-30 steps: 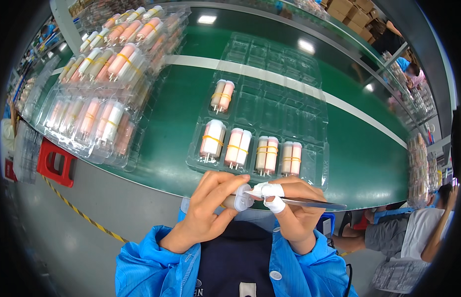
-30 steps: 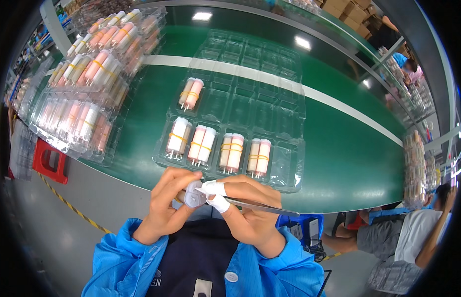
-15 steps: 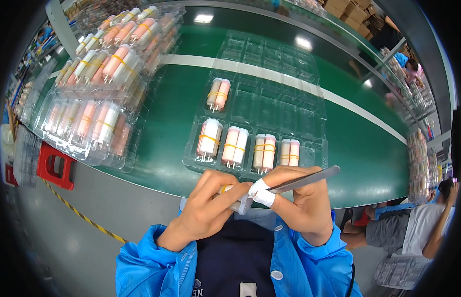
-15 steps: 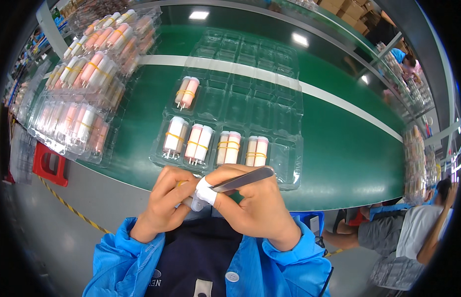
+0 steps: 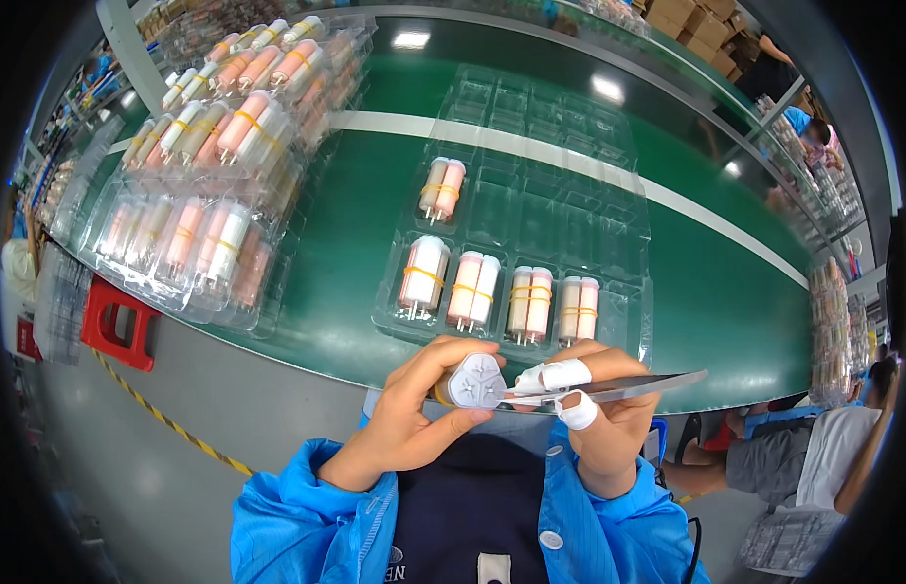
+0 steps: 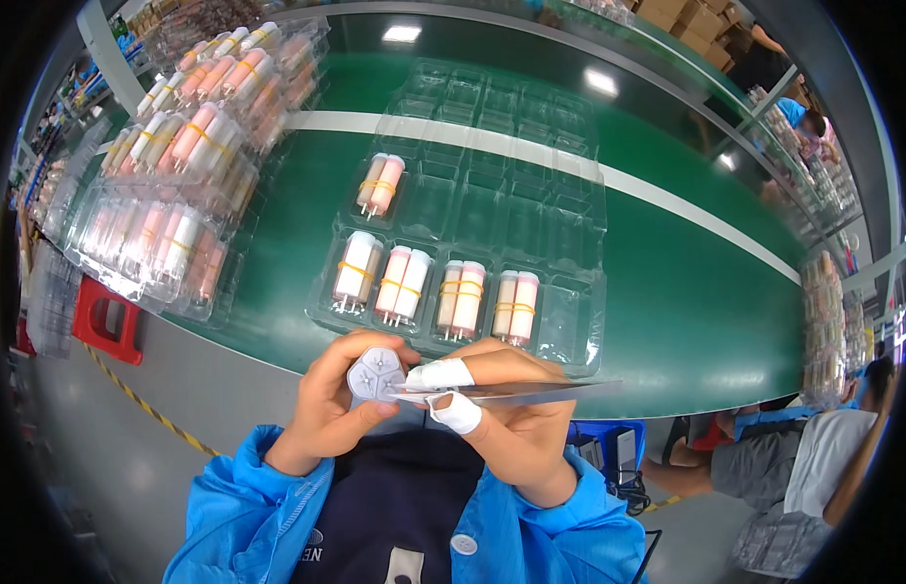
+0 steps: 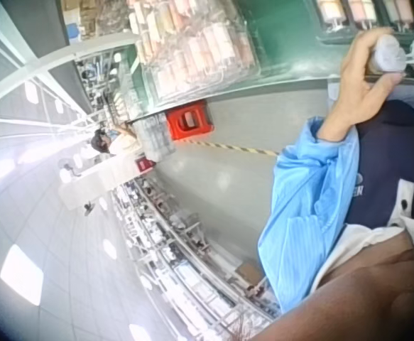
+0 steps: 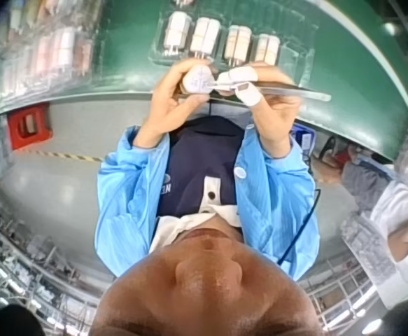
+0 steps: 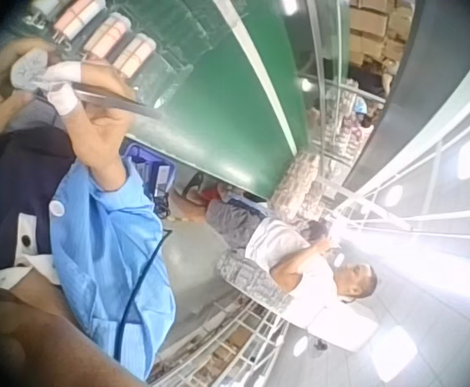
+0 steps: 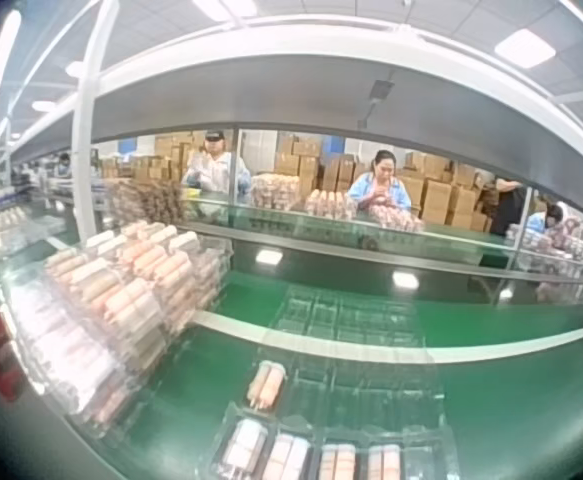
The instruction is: The person uses tweezers to insert small white components into cylindrical objects with rubber bands. They handle the objects one at a time, placing them into a clear plastic tray on the assembly line.
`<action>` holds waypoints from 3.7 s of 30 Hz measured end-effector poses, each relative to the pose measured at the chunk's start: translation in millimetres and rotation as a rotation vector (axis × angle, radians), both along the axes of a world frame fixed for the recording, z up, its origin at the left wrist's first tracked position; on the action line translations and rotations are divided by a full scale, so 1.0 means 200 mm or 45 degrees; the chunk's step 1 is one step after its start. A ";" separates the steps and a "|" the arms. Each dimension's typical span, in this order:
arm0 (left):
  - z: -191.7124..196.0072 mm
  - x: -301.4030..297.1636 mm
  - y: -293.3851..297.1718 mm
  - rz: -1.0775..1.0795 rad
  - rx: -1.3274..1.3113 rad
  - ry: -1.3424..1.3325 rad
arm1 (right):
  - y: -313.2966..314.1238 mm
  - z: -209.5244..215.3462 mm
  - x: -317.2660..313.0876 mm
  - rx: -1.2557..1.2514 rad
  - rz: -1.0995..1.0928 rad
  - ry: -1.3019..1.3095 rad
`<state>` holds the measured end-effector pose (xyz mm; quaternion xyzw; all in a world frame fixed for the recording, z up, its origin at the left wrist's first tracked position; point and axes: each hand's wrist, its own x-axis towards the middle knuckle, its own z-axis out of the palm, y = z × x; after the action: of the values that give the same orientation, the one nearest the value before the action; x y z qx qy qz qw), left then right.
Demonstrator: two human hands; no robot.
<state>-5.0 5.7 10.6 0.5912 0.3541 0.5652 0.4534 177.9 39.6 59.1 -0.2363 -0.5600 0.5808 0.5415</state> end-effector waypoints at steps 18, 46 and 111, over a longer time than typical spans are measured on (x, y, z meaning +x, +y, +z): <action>-0.03 0.00 -0.02 -0.033 -0.128 -0.070 | 0.00 -0.02 -0.02 0.026 -0.005 -0.008; -0.08 0.05 -0.01 0.399 0.409 0.414 | -0.03 -0.04 -0.04 0.218 -0.207 -0.254; -0.05 0.02 -0.01 0.240 0.136 0.117 | 0.03 -0.05 -0.05 0.085 -0.047 -0.048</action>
<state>-0.1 4.5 1.0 0.6038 0.3979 0.5957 0.3496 168.7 46.1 50.0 -0.2394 -0.5846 0.5472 0.5490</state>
